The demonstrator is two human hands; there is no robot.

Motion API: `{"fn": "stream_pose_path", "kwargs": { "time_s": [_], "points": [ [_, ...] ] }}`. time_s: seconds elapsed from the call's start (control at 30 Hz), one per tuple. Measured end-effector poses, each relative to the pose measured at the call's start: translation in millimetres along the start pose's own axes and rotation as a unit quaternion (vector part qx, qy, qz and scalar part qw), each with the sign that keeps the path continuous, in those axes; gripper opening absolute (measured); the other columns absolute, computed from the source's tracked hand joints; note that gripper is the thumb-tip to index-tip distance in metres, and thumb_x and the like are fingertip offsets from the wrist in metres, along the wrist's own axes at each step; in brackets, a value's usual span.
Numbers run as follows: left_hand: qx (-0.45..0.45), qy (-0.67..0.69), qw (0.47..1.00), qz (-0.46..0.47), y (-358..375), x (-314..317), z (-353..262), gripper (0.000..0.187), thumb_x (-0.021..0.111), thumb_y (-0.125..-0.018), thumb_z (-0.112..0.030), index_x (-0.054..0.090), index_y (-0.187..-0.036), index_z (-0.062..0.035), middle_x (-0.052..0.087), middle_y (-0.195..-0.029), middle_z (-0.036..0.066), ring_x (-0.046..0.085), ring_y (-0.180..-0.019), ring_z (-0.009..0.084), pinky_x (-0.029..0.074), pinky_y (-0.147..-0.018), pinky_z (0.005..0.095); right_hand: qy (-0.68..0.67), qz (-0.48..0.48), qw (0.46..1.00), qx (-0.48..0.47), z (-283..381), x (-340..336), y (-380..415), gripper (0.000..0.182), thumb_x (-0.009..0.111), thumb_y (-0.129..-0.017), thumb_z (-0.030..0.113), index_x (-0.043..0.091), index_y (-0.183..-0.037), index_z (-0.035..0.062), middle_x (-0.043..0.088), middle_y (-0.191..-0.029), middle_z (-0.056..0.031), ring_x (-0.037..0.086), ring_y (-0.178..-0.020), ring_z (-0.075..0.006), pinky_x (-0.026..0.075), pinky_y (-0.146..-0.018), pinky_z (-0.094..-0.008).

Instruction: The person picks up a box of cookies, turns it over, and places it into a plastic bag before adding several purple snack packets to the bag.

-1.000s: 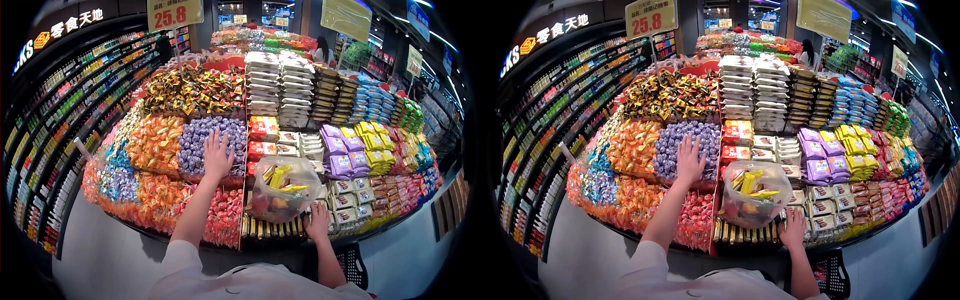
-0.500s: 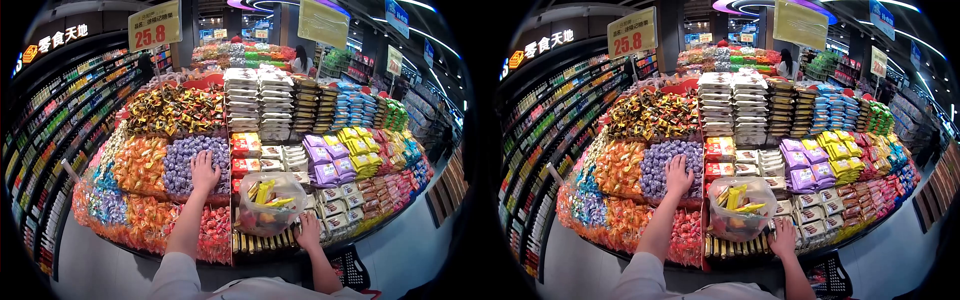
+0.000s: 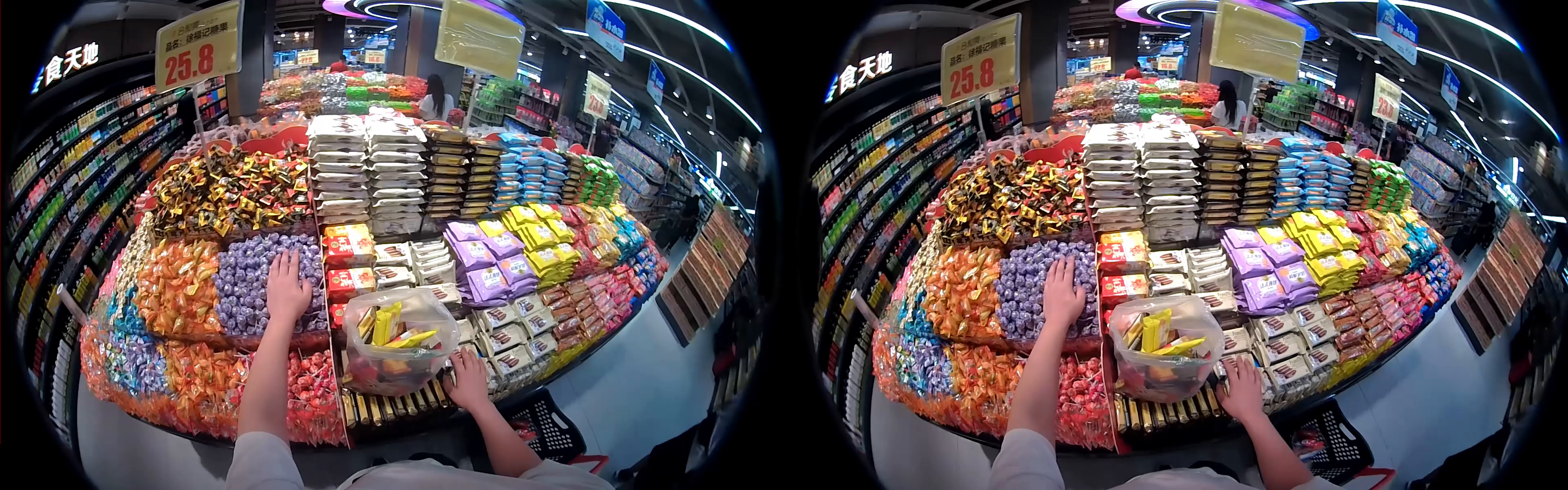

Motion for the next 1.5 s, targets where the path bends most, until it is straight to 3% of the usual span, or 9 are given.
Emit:
{"fn": "stream_pose_path", "kwargs": {
  "time_s": [0.87,1.37,1.4,1.5],
  "points": [
    [-0.014,-0.051,0.997,0.056,-2,11,-3,0.075,0.058,-0.09,-0.015,0.035,-0.161,-0.0062,0.038,-0.163,0.022,0.034,-0.149,0.0444,0.03,-0.125,0.051,0.022,0.043,0.999,0.02,6,-8,-2,0.07,0.061,-0.097,0.043,0.042,-0.158,0.0151,0.039,-0.163,-0.0193,0.032,-0.153,-0.037,0.021,-0.127,-0.0556],
    [0.014,-0.037,0.999,0.016,-1,3,-8,0.071,0.06,-0.088,-0.017,0.043,-0.156,-0.0039,0.046,-0.156,0.025,0.041,-0.143,0.0465,0.033,-0.121,0.0556,-0.003,0.054,0.998,0.024,10,-16,-5,0.071,0.065,-0.095,0.041,0.044,-0.156,0.0133,0.038,-0.162,-0.023,0.032,-0.153,-0.0405,0.021,-0.126,-0.0573],
    [0.014,-0.039,0.999,0.017,-2,4,-7,0.072,0.06,-0.087,-0.017,0.043,-0.156,-0.0039,0.045,-0.156,0.025,0.042,-0.142,0.0466,0.033,-0.121,0.0559,0.003,0.051,0.999,0.017,10,-14,-5,0.071,0.065,-0.094,0.041,0.046,-0.153,0.0082,0.038,-0.161,-0.0249,0.032,-0.153,-0.041,0.021,-0.126,-0.058],
    [0.016,-0.034,0.999,0.025,-4,0,-7,0.071,0.06,-0.087,-0.018,0.045,-0.154,-0.003,0.046,-0.156,0.025,0.041,-0.143,0.0465,0.033,-0.121,0.0557,-0.001,0.06,0.998,0.029,10,-12,-7,0.072,0.066,-0.091,0.039,0.046,-0.155,0.0137,0.039,-0.161,-0.0232,0.031,-0.153,-0.0396,0.018,-0.127,-0.0586]
  ]
}}
Point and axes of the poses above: each hand's wrist, its own y-axis away from the middle knuckle, its own x-axis out of the palm, z = x × y, the point moved 1 cm from there along -y, towards the middle knuckle
